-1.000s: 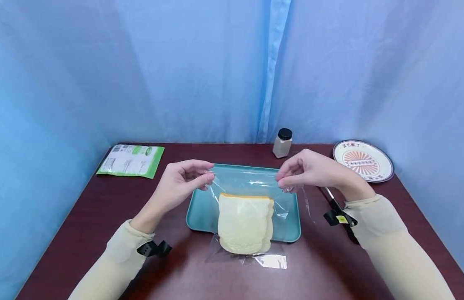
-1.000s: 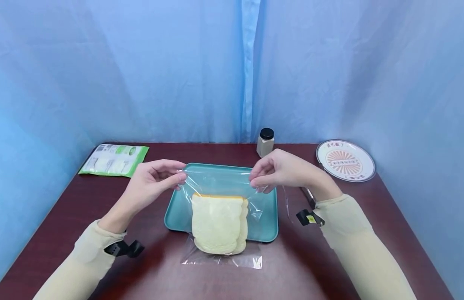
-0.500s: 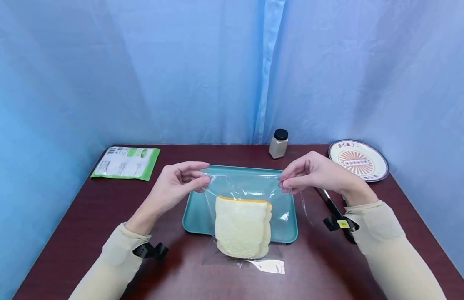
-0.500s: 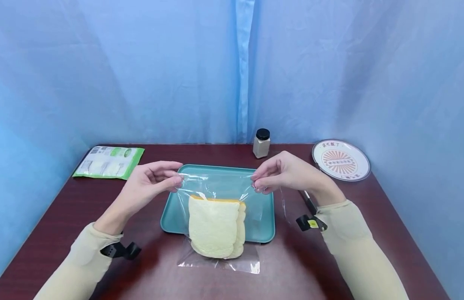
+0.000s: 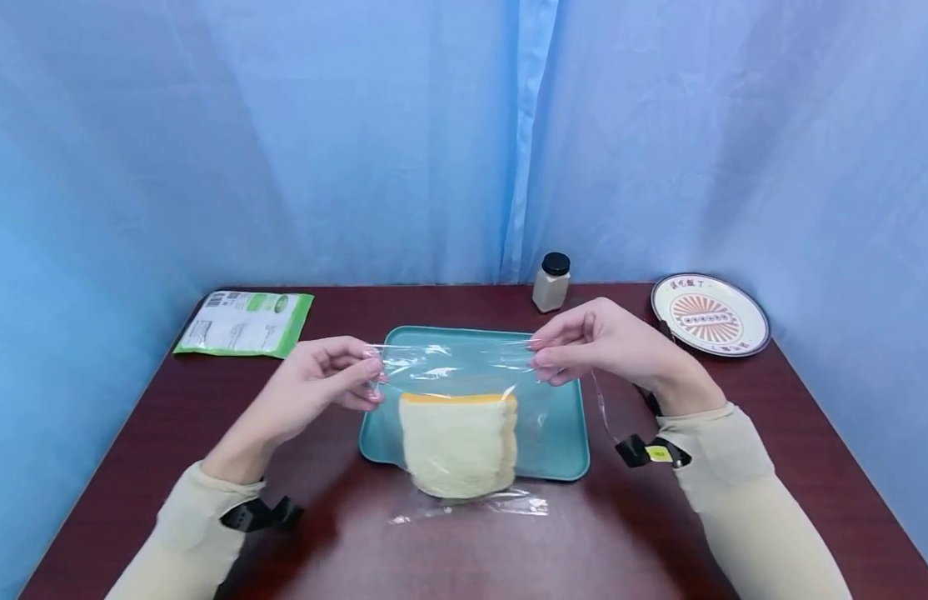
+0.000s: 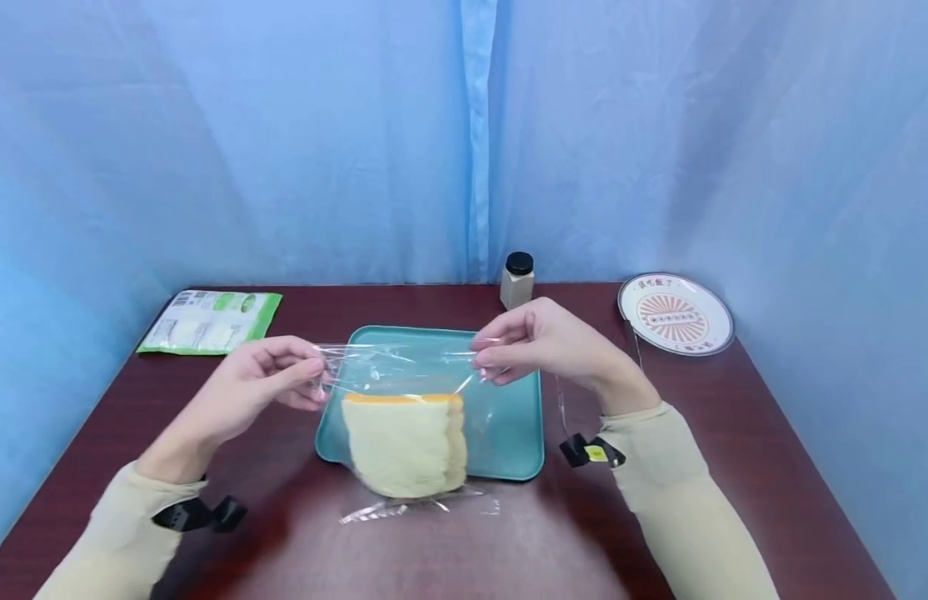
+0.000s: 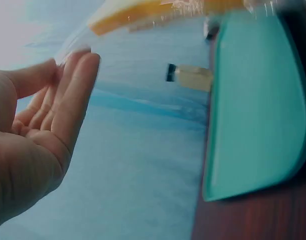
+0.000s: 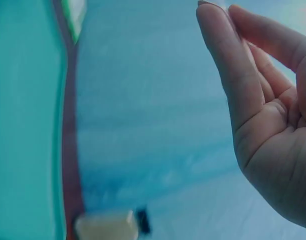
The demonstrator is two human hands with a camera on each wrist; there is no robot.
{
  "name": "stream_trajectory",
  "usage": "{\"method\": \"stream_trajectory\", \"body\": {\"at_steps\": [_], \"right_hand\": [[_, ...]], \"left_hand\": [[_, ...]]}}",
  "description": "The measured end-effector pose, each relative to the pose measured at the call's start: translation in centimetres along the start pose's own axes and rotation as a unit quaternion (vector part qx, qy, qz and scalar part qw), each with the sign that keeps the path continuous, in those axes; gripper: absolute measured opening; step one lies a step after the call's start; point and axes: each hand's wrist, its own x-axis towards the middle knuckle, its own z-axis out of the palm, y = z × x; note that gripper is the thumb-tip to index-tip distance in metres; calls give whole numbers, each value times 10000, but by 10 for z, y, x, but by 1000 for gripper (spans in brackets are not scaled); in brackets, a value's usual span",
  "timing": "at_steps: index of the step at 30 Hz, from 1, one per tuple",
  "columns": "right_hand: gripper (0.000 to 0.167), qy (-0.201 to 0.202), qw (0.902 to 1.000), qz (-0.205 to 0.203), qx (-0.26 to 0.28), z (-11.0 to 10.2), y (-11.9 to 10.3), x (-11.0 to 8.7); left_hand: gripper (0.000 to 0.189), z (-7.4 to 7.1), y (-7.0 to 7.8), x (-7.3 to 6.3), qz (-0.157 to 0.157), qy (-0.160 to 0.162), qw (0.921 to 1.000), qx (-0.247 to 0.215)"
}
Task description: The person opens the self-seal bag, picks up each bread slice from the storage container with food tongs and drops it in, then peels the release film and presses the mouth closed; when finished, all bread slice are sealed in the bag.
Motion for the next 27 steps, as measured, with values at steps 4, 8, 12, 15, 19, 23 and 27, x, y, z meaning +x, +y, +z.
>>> {"method": "stream_trajectory", "body": {"at_steps": [4,8,12,15,19,23,27], "right_hand": [[25,-201,9998,10,70,27,-23,10],[26,-466,9985,-73,261,58,-39,26],[26,-634,9953,-228,695,87,-43,48],[26,-734,9917,-236,1027,108,-40,69],[25,-712,9871,-72,1435,135,-29,102],[22,-469,9869,114,1541,159,-12,128],[19,-177,9903,273,1352,170,0,152]], "left_hand": [[12,-18,23,-28,244,181,9991,302],[12,-42,49,-61,465,409,9956,702],[16,-73,63,-86,414,573,9940,830],[22,-102,62,-101,307,549,9939,909],[31,-137,50,-115,177,466,9964,689],[36,-162,31,-122,-175,408,9990,65],[33,-174,14,-117,-688,795,9939,-321]]}}
